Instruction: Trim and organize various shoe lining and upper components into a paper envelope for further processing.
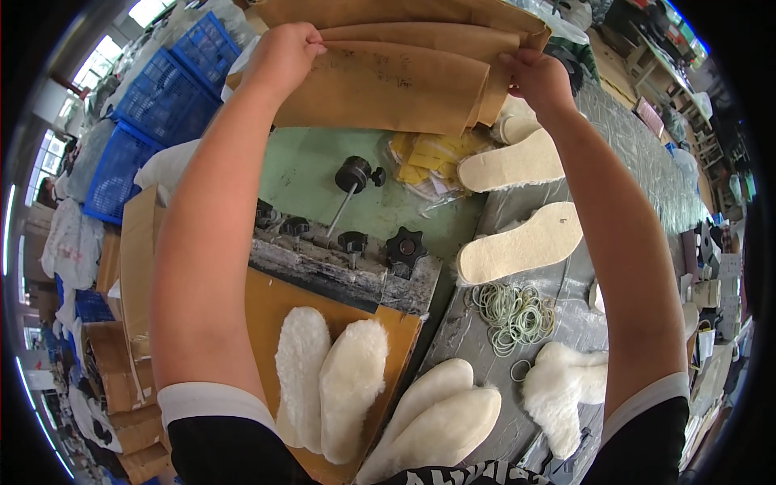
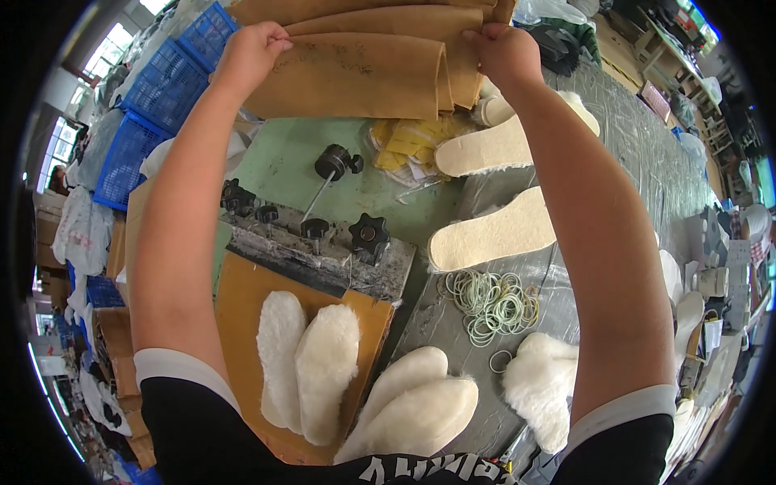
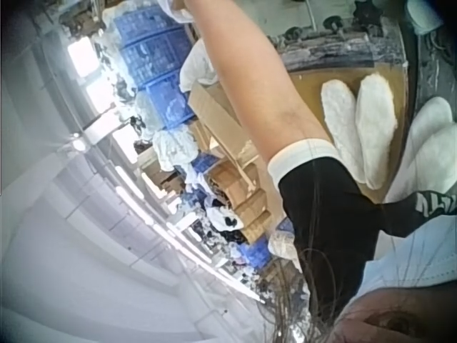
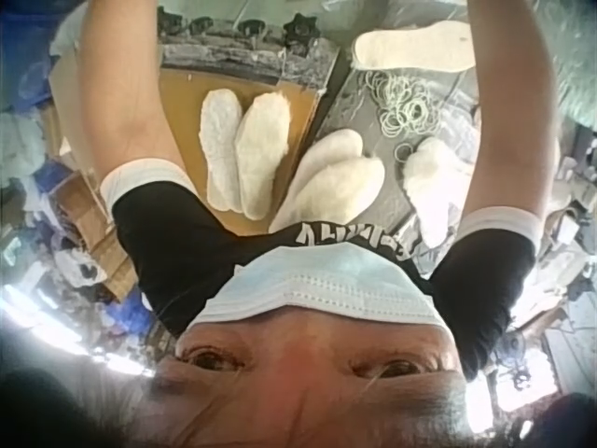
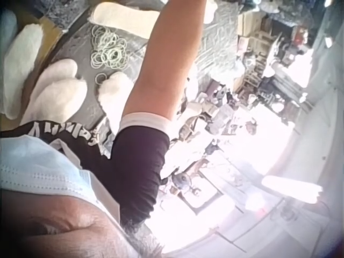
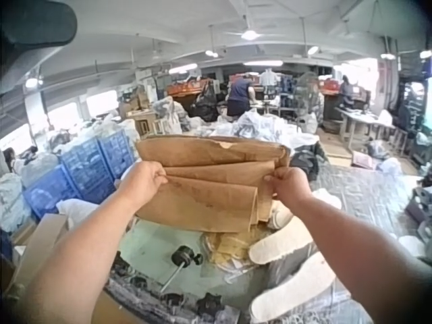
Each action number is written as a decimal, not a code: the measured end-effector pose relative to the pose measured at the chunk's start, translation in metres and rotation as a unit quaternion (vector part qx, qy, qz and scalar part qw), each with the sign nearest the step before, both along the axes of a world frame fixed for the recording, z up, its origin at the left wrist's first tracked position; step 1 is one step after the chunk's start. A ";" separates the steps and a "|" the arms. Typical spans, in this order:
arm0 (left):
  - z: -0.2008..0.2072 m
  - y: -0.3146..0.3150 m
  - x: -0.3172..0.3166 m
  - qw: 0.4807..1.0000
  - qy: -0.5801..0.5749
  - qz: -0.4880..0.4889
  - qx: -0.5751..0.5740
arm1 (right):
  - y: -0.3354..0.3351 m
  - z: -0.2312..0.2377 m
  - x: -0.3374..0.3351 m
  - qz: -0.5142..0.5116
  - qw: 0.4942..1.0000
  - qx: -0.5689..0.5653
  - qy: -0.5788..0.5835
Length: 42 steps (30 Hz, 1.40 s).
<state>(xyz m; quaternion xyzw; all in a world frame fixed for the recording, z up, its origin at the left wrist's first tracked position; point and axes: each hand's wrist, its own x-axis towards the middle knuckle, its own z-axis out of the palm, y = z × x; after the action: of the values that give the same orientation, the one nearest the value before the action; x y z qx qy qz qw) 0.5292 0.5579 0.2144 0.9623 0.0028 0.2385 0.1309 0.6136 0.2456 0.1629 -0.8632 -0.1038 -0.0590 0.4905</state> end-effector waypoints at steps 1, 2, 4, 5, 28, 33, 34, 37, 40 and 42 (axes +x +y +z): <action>0.000 -0.002 0.000 1.000 0.000 0.000 -0.001 | -0.002 -0.002 0.002 0.001 1.000 0.013 -0.007; 0.000 -0.004 0.000 1.000 -0.004 0.000 -0.007 | -0.004 -0.004 0.004 0.001 1.000 0.026 -0.014; -0.001 0.000 0.000 1.000 -0.006 0.004 -0.011 | 0.002 0.000 -0.001 -0.007 1.000 0.023 0.001; -0.001 0.002 0.001 1.000 -0.004 -0.009 -0.012 | 0.004 0.002 -0.003 -0.016 1.000 0.019 0.016; 0.008 0.015 0.013 0.995 0.073 -0.050 -0.040 | 0.005 0.003 -0.003 -0.023 0.999 0.028 0.026; 0.012 0.018 0.009 0.991 0.103 -0.073 -0.051 | 0.003 0.004 -0.002 -0.015 0.999 0.032 0.030; 0.013 0.017 0.008 0.991 0.103 -0.073 -0.051 | 0.003 0.004 -0.002 -0.012 0.999 0.027 0.032; 0.013 0.017 0.006 0.984 0.143 -0.071 -0.076 | 0.003 0.002 -0.001 -0.013 0.999 0.038 0.033; 0.013 0.019 0.007 0.985 0.141 -0.068 -0.071 | 0.004 0.002 -0.003 -0.013 0.998 0.048 0.033; 0.013 0.021 0.007 0.983 0.152 -0.071 -0.073 | 0.004 0.003 -0.005 -0.009 0.998 0.044 0.034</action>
<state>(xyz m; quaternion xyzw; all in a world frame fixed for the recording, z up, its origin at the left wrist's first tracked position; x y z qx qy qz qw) 0.5364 0.5792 0.2278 0.9731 -0.0282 0.0784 0.2149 0.6088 0.2501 0.1655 -0.8434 -0.0764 -0.0382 0.5304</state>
